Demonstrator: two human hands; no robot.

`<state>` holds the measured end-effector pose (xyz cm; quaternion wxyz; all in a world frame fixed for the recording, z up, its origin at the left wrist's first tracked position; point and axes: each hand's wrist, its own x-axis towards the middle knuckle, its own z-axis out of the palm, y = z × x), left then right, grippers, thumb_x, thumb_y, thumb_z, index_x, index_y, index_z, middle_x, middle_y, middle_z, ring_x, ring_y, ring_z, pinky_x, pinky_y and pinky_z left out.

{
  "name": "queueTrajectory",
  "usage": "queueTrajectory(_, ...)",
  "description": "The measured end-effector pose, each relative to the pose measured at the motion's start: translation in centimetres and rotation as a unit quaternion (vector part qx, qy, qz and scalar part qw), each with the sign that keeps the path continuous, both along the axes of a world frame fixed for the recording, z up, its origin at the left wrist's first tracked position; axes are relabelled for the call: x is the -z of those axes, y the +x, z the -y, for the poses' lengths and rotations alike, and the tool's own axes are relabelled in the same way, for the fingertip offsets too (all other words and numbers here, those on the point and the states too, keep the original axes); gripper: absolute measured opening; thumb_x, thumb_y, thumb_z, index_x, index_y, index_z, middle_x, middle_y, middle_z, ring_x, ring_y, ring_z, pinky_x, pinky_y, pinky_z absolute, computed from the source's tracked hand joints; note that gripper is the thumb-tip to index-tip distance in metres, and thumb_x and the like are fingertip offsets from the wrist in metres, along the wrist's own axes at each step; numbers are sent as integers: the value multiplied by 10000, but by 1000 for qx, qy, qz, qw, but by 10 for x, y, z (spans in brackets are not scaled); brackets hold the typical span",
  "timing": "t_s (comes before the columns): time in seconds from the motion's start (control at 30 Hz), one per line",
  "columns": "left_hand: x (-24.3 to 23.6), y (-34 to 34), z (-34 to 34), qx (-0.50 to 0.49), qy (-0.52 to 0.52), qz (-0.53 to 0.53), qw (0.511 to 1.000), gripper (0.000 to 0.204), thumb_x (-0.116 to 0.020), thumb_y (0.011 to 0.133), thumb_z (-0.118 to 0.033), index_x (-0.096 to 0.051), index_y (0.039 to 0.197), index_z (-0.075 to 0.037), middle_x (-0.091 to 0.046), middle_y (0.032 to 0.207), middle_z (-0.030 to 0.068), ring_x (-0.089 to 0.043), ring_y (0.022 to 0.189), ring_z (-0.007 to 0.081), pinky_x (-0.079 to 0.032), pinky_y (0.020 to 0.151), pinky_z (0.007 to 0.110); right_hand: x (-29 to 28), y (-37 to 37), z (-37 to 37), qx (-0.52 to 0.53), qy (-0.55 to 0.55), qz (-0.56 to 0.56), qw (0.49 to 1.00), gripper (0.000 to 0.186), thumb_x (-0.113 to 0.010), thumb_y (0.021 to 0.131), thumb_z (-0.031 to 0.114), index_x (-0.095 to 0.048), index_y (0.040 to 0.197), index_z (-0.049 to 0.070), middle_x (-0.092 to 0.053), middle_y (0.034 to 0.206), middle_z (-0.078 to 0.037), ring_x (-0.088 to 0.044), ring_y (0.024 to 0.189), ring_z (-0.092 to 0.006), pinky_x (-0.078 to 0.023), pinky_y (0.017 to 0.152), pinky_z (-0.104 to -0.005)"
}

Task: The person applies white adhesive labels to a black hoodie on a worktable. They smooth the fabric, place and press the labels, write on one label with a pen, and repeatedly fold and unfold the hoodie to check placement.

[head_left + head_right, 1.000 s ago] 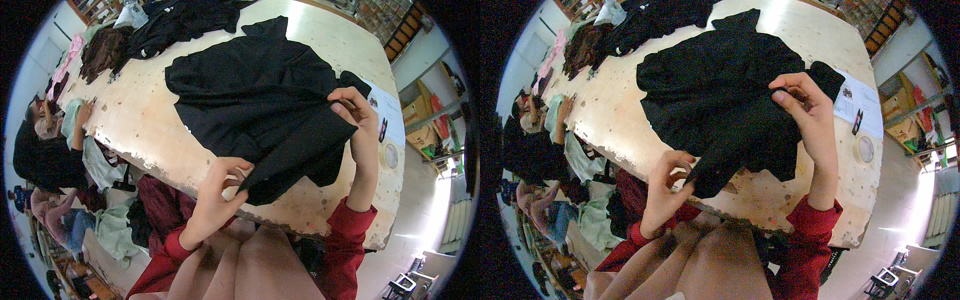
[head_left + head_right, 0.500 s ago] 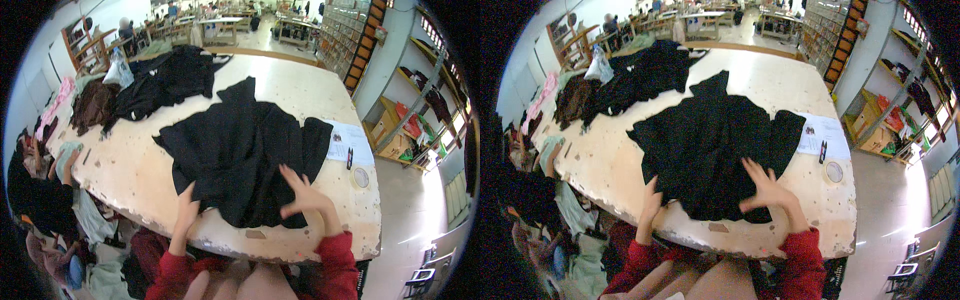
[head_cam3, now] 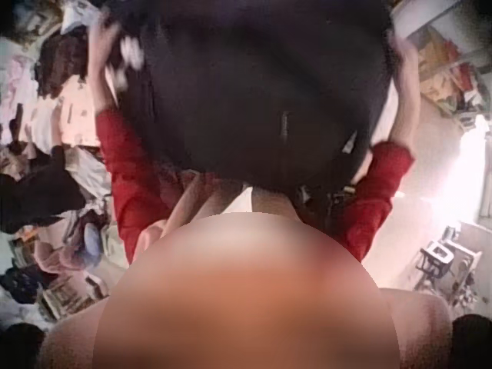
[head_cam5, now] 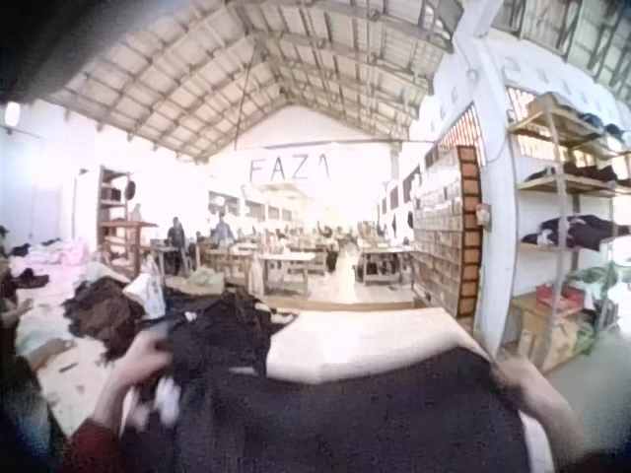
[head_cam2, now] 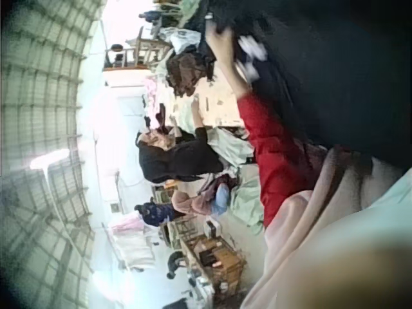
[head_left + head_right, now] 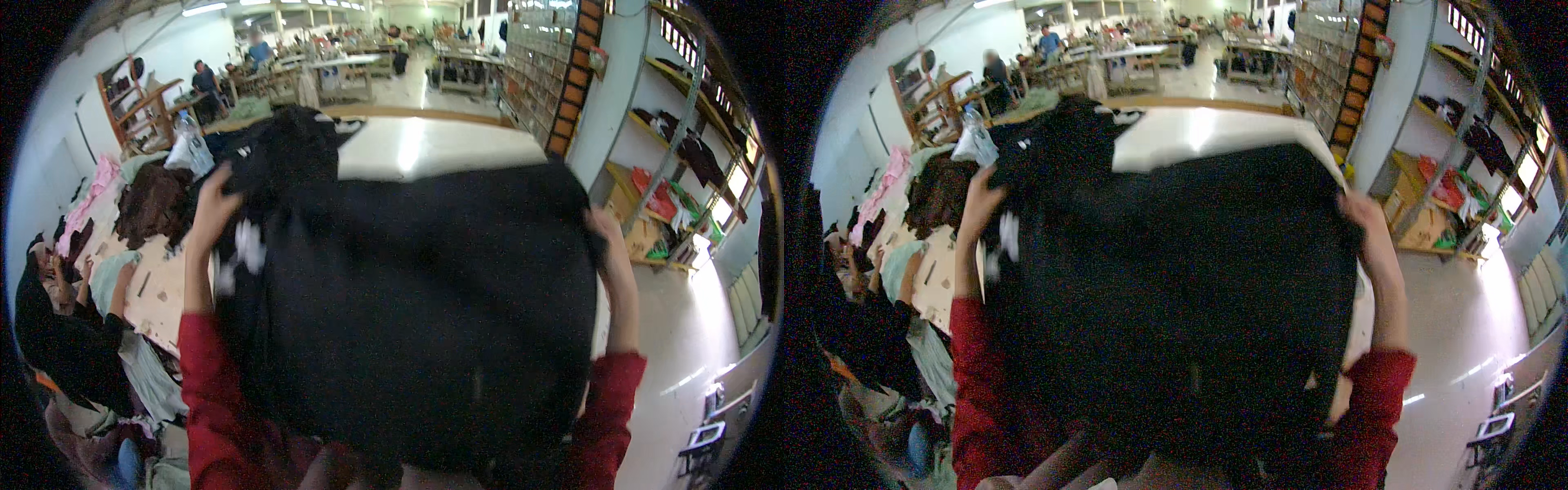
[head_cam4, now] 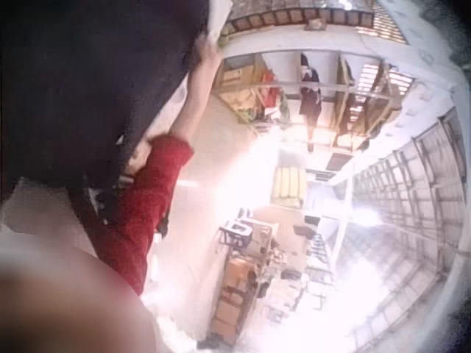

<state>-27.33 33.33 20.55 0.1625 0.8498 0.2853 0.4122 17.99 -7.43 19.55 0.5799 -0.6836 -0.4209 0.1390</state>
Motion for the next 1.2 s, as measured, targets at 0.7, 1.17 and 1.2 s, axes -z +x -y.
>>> queueTrajectory(0.7,165,-27,145,-20,-31,-386,922,540,-591,815,-47,-494,1339,-136,-341,1495,119,-247,1407,380,-152,1163,555,113,-30,67,-262,-406,232,844,264,-719,727,144,-703,962,23,-680,845,-130,-653,830,-269,-506,789,-375)
queueTrajectory(1.17,175,84,254,299,-89,-120,942,213,-668,839,-180,-653,1034,-96,-633,914,81,-616,884,260,-495,774,390,147,-182,-3,-153,-214,316,912,899,-800,662,193,-380,1455,136,-307,1510,-175,-271,1393,-388,-266,1128,-500)
queueTrajectory(1.2,162,82,252,303,-122,-59,943,181,-668,830,-136,-658,1004,-86,-633,863,82,-627,830,260,-506,733,384,146,-182,-9,-128,-231,276,924,800,-731,666,87,-436,1409,131,-359,1477,-162,-336,1360,-371,-313,1104,-470)
